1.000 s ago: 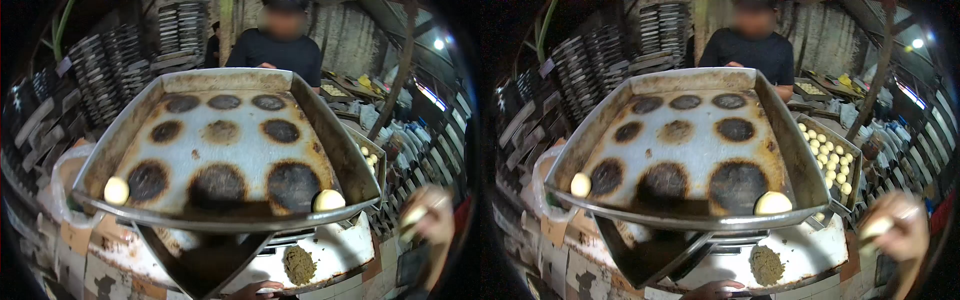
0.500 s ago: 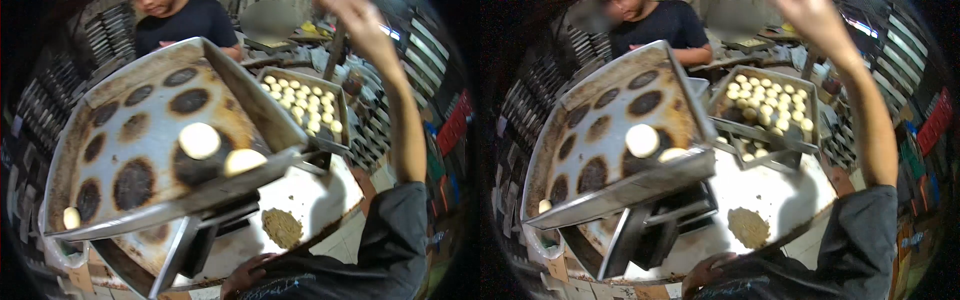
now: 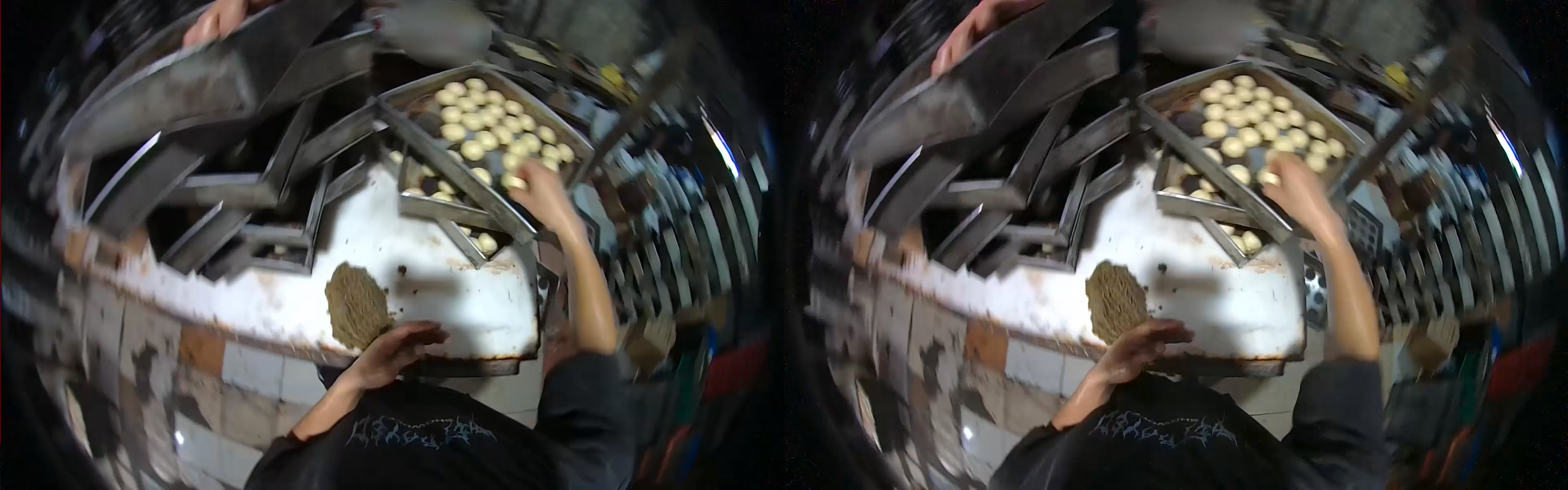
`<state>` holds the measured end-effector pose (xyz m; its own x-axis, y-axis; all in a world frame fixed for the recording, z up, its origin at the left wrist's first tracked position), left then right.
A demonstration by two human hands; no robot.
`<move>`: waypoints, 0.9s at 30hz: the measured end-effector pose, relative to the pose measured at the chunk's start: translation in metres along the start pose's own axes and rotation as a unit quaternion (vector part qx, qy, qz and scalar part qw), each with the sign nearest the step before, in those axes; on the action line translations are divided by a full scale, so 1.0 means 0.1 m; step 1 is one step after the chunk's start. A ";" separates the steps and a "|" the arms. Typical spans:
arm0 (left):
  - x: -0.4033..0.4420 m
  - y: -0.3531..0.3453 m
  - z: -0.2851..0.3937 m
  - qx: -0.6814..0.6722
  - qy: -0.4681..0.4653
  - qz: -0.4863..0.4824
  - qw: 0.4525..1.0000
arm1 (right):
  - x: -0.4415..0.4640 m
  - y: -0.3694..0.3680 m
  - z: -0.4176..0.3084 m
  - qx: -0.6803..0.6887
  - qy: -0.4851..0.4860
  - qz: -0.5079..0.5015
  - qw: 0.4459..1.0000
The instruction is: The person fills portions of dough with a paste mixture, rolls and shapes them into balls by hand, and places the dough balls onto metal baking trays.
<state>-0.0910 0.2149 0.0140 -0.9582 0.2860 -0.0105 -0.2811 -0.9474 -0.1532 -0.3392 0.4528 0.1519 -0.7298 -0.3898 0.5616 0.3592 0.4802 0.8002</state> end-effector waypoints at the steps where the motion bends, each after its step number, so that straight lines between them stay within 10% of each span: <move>1: 0.04 -0.17 0.09 -0.137 -0.016 0.015 0.990 | -0.17 0.30 -0.29 0.068 -0.080 0.037 0.994; 4: 0.10 -0.65 0.08 -0.369 -0.068 0.088 0.923 | -1.04 0.49 -0.91 0.118 0.015 0.160 0.980; 5: 0.06 -0.77 0.11 -0.393 -0.070 0.116 0.909 | -1.37 0.34 -0.96 0.073 0.107 0.080 0.988; 6: -0.03 -0.78 -0.14 -0.383 0.018 0.106 0.918 | -1.80 0.04 -1.00 0.367 0.057 -0.015 0.929; 7: -0.07 -0.85 -0.23 -0.402 0.042 0.188 0.895 | -1.89 0.06 -1.29 0.244 0.128 -0.209 0.938; 9: -0.18 -0.83 -0.41 -0.427 0.098 0.230 0.869 | -1.98 0.01 -1.34 0.302 0.265 -0.249 0.881; 11: -0.39 -0.87 -0.48 -0.515 0.151 0.238 0.810 | -1.90 -0.06 -1.50 0.453 0.006 -0.297 0.840; 14: -0.51 -1.02 -0.47 -0.225 0.079 0.261 0.936 | -1.75 -0.98 -1.80 0.451 -0.078 -0.098 0.884; 20: -0.76 -0.45 -0.33 -0.366 0.047 0.233 0.900 | -0.95 -2.23 -1.78 0.416 -0.012 -0.050 0.908; 21: -0.84 -0.30 -0.38 -0.512 0.077 0.215 0.828 | -0.96 -2.26 -1.76 0.410 -0.019 -0.043 0.911; 27: -1.17 0.62 -0.40 -0.434 0.079 0.238 0.865 | -1.49 -1.62 -1.84 0.297 -0.046 -0.130 0.945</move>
<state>0.0064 0.1284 -0.0341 -0.9157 -0.0253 -0.4010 0.3552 -0.5173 -0.7786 -0.1813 0.2886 -0.0229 -0.8063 -0.4979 0.3194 -0.2092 0.7451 0.6333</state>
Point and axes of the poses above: each hand's wrist, its own x-axis towards the middle knuckle, its own y-axis out of the back of the hand, z = x × y, the point moved 1 cm from there along x, towards the middle knuckle, and after that the axes turned 11 degrees about z, right-handed, at the moved point
